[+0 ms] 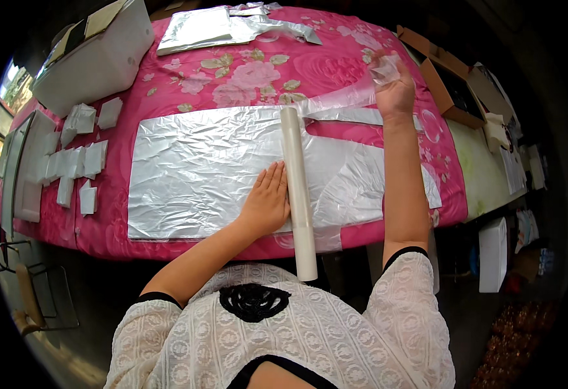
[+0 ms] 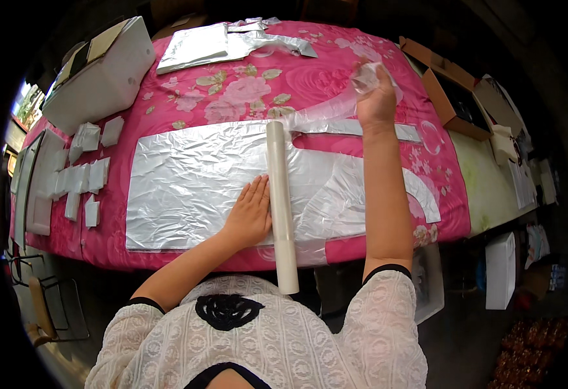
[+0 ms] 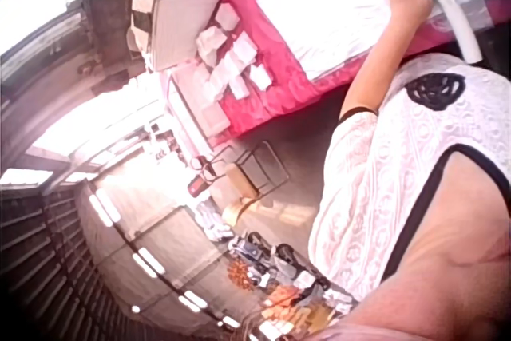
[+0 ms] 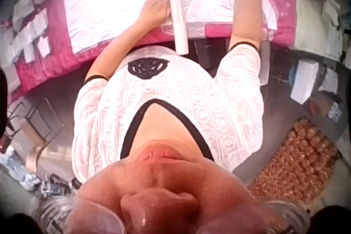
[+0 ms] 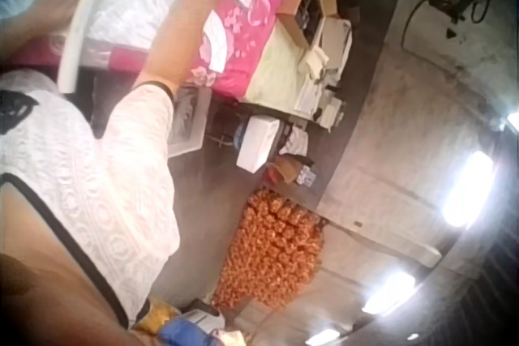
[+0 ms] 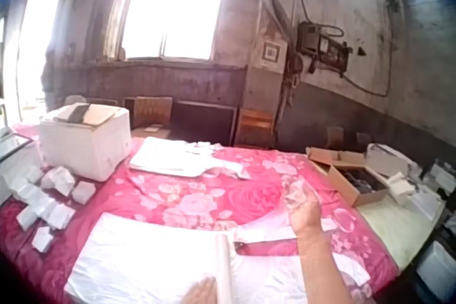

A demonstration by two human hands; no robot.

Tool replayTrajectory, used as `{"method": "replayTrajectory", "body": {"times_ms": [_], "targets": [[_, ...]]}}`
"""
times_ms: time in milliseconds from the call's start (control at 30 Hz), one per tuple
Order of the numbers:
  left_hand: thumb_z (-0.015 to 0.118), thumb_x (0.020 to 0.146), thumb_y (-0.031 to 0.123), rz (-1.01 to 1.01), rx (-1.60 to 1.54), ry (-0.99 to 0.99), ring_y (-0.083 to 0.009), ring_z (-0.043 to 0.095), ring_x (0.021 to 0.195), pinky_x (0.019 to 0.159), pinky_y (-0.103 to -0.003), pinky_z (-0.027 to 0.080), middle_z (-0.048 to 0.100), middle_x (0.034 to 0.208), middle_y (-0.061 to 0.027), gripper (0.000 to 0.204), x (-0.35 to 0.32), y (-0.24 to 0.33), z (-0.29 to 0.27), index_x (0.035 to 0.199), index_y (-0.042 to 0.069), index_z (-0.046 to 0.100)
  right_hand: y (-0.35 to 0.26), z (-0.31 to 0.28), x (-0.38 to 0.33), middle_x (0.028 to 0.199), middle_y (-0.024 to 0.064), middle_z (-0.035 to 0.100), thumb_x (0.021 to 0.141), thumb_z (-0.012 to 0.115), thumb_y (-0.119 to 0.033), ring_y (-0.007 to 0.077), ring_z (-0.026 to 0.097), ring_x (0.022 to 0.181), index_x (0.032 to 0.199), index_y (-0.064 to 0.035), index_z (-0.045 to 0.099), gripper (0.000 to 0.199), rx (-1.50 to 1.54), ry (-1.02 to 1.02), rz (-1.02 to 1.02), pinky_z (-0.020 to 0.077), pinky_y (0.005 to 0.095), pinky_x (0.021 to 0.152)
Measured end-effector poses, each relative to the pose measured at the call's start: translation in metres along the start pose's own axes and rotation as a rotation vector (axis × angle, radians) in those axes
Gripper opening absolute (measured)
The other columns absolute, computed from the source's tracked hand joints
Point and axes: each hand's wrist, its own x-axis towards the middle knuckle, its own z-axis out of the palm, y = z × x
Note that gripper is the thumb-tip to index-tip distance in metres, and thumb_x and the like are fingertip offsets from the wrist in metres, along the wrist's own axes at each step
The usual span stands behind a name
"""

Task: The person repeatedly wraps small white rectangular items in clear plastic film on a pink floral tablecloth. They unroll the film, place an item, fold the film around it, and set the wrapped item aside, repeating this process throughout the clip.

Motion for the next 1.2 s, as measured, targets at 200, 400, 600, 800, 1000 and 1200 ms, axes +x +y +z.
{"method": "replayTrajectory", "body": {"times_ms": [200, 400, 600, 800, 1000, 1200], "targets": [[0.04, 0.085, 0.021, -0.024, -0.05, -0.193, -0.0392, 0.025, 0.133, 0.111, -0.046, 0.017, 0.027, 0.141, -0.0275, 0.06, 0.003, -0.004, -0.008, 0.133, -0.012, 0.028, 0.178, 0.146, -0.102, 0.114, 0.0152, 0.059, 0.091, 0.054, -0.035, 0.0227, 0.053, 0.109, 0.12, 0.0029, 0.053, 0.047, -0.933, -0.461, 0.169, 0.0376, 0.0336, 0.096], [0.042, 0.086, 0.023, 0.052, 0.029, -0.013, -0.0354, 0.025, 0.134, 0.11, -0.046, 0.019, 0.027, 0.143, -0.0237, 0.061, 0.006, -0.003, 0.019, 0.136, -0.009, 0.028, 0.288, 0.203, -0.195, 0.103, 0.0291, 0.059, 0.078, 0.06, -0.041, 0.0428, 0.055, 0.099, 0.118, 0.0077, 0.05, 0.064, -1.311, -1.178, 0.48, 0.0422, 0.0421, 0.09], [0.044, 0.085, 0.024, 0.075, -0.059, -0.063, -0.038, 0.031, 0.13, 0.109, -0.046, 0.021, 0.032, 0.138, -0.0277, 0.06, -0.004, -0.013, 0.006, 0.13, -0.013, 0.032, 0.16, 0.158, -0.138, 0.094, 0.0129, 0.066, 0.071, 0.045, 0.007, 0.0194, 0.064, 0.086, 0.097, 0.003, 0.062, 0.03, -0.71, -0.968, 0.318, 0.0507, 0.0277, 0.075], [0.044, 0.083, 0.016, -0.024, -0.288, 0.073, -0.0428, 0.039, 0.121, 0.105, -0.048, 0.028, 0.044, 0.127, -0.0297, 0.052, 0.0, 0.0, 0.001, 0.127, -0.01, 0.038, 0.068, -0.032, -0.089, 0.097, 0.0097, 0.065, 0.069, 0.049, -0.002, 0.0192, 0.059, 0.086, 0.102, -0.0007, 0.062, 0.036, -1.41, -0.295, 0.319, 0.0467, 0.033, 0.081], [0.053, 0.077, 0.01, 0.068, -0.265, 0.185, -0.0433, 0.031, 0.128, 0.105, -0.048, 0.027, 0.035, 0.136, -0.0272, 0.058, 0.004, 0.0, -0.003, 0.131, -0.004, 0.036, 0.114, -0.066, -0.1, 0.129, 0.0174, 0.046, 0.072, 0.067, -0.021, 0.0355, 0.035, 0.124, 0.123, -0.0033, 0.051, 0.057, -1.972, -0.395, -0.227, 0.0275, 0.045, 0.104], [0.06, 0.072, 0.011, 0.103, -0.149, 0.214, -0.0435, 0.023, 0.132, 0.107, -0.05, 0.023, 0.025, 0.144, -0.0228, 0.069, -0.006, 0.0, -0.053, 0.134, -0.003, 0.034, 0.15, -0.034, -0.073, 0.132, 0.0176, 0.042, 0.071, 0.071, -0.032, 0.0372, 0.029, 0.127, 0.126, -0.0031, 0.047, 0.067, -2.033, -0.101, -0.314, 0.0241, 0.0491, 0.105]]}}
